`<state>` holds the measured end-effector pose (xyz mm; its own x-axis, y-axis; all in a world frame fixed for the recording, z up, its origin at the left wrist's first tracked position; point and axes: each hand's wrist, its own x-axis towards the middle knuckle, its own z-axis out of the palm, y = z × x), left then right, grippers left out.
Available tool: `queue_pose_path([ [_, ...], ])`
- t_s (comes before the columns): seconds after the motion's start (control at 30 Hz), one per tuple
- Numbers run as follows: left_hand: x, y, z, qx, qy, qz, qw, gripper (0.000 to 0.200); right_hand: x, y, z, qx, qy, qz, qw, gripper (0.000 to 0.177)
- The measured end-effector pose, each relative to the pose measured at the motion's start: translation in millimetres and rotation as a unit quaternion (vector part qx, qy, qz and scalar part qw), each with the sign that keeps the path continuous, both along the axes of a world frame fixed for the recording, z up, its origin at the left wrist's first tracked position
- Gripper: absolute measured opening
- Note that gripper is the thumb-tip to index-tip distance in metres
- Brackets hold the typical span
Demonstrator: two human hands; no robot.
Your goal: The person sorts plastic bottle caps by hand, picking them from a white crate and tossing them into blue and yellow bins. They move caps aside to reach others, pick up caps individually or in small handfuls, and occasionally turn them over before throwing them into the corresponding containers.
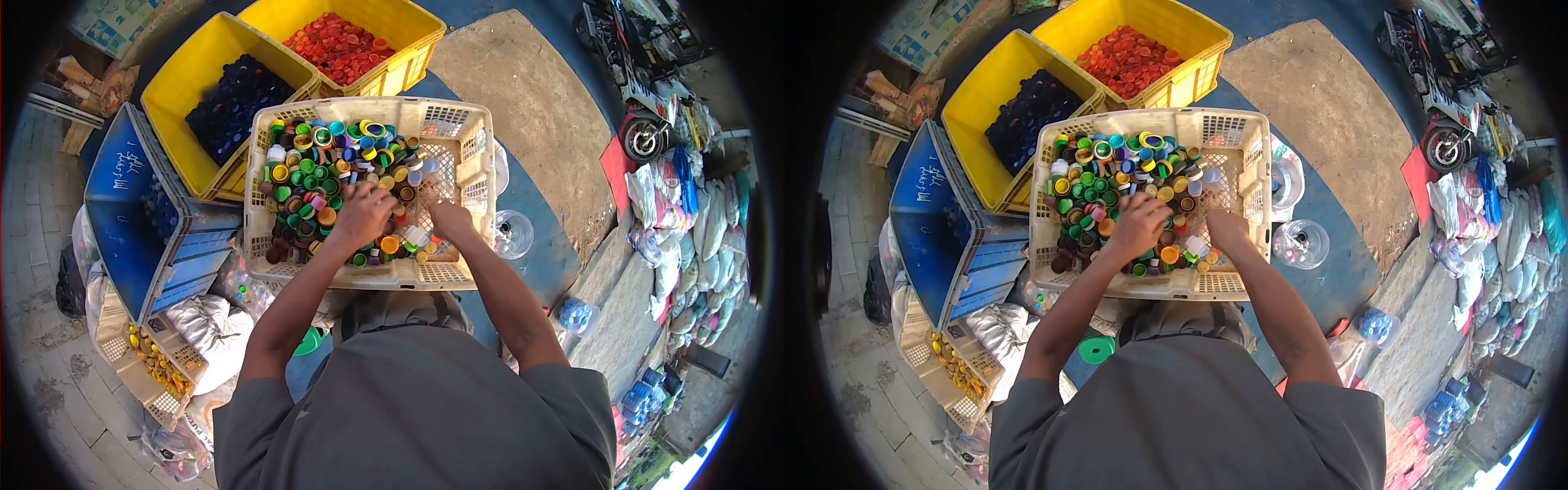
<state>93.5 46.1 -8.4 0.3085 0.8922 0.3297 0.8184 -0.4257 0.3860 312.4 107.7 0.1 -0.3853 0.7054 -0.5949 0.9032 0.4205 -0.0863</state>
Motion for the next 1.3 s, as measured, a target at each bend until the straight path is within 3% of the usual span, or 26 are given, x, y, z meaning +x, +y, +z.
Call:
queue_pose_path([
  [0.07,12,1,-11,-0.047,0.033,-0.075,0.995,0.026,-6,-10,5,0.008,-0.038,0.033,0.999,0.019],
  [0.2,24,1,-24,-0.116,0.168,-0.112,0.973,0.026,-7,-15,-1,0.009,-0.052,0.078,0.996,0.019],
  [0.37,28,3,-32,-0.097,0.167,-0.089,0.977,0.023,-3,-15,-27,0.025,-0.031,0.099,0.994,0.019],
  [0.6,35,17,-27,-0.080,0.198,-0.101,0.972,0.021,3,-16,-27,0.040,0.018,0.043,0.998,0.014],
  [0.77,35,26,-29,-0.104,0.174,-0.113,0.973,0.016,2,-15,-18,0.004,0.004,-0.026,1.000,0.018],
  [0.9,37,24,-35,-0.036,0.180,-0.109,0.977,0.027,11,-15,-33,-0.008,-0.014,0.009,1.000,0.019],
  [1.2,42,28,-42,-0.080,0.148,-0.130,0.977,0.028,11,-27,-41,0.037,0.014,0.041,0.998,0.015],
  [1.3,36,29,-31,-0.089,0.038,-0.113,0.989,0.021,13,-24,-34,0.045,0.058,0.046,0.996,0.013],
])
